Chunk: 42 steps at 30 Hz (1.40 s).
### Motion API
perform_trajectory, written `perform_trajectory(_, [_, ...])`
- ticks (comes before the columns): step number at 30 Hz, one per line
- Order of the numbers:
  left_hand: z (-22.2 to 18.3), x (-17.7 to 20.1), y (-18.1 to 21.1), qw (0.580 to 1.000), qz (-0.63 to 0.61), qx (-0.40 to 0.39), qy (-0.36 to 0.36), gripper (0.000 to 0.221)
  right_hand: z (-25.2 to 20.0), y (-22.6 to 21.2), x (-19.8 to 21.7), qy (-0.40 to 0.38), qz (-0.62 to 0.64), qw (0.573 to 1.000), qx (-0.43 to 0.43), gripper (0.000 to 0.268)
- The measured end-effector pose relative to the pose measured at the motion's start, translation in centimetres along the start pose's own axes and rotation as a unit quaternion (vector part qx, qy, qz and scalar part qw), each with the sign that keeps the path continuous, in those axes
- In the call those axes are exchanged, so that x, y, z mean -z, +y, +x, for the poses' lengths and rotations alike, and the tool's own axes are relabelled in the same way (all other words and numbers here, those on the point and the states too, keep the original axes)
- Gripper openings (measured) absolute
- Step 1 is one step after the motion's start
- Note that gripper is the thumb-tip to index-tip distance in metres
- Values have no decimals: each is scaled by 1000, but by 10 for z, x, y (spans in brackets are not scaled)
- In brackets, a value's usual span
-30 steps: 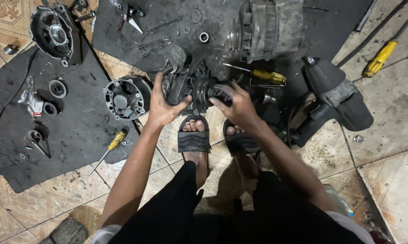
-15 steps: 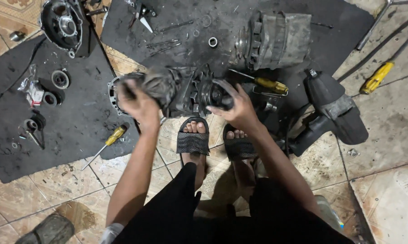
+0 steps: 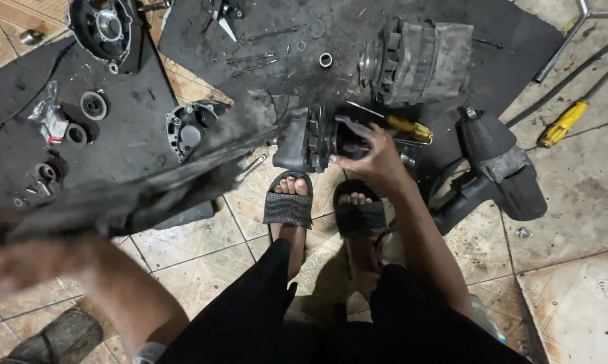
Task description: The person assembles a mechanical component by hand, aligning and pressing parts together. They then use a power impact wrench to tighten a fastener on the assembly and inspect the result.
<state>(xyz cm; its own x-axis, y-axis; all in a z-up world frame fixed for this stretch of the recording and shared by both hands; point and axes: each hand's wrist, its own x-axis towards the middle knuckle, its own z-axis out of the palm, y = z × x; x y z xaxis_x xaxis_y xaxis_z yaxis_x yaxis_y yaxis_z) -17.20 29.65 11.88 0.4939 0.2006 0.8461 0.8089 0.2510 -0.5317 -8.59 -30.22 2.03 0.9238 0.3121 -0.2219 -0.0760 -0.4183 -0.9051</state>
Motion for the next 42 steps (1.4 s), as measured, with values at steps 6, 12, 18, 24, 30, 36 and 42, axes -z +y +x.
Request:
perform_trajectory(6, [78, 158, -75, 552, -824, 71, -104, 31, 5, 25, 1, -11, 43, 998, 51, 76])
perform_trajectory(12, [58, 361, -27, 207, -855, -345, -328, 52, 12, 42, -7, -34, 58, 997, 27, 96])
perform_trajectory(18, [-73, 369, 16, 157, -761, -441, -450, 97, 17, 19, -3, -30, 76, 996, 24, 83])
perform_trajectory(24, [-81, 351, 11, 172, -753, -291, -564, 70, 28, -3, -23, -6, 54, 950, -309, 106])
perform_trajectory(30, [-119, 317, 19, 208, -739, -237, -595, 53, 25, -55, -3, -17, 20, 976, -218, 81])
perform_trajectory(36, [-134, 272, 26, 325, -761, -354, -435, 33, 31, 22, -25, -11, 1, 997, -81, 65])
perform_trajectory(42, [-110, 235, -17, 431, -758, -165, -461, 23, 9, 97, -40, 77, 34, 994, -71, 51])
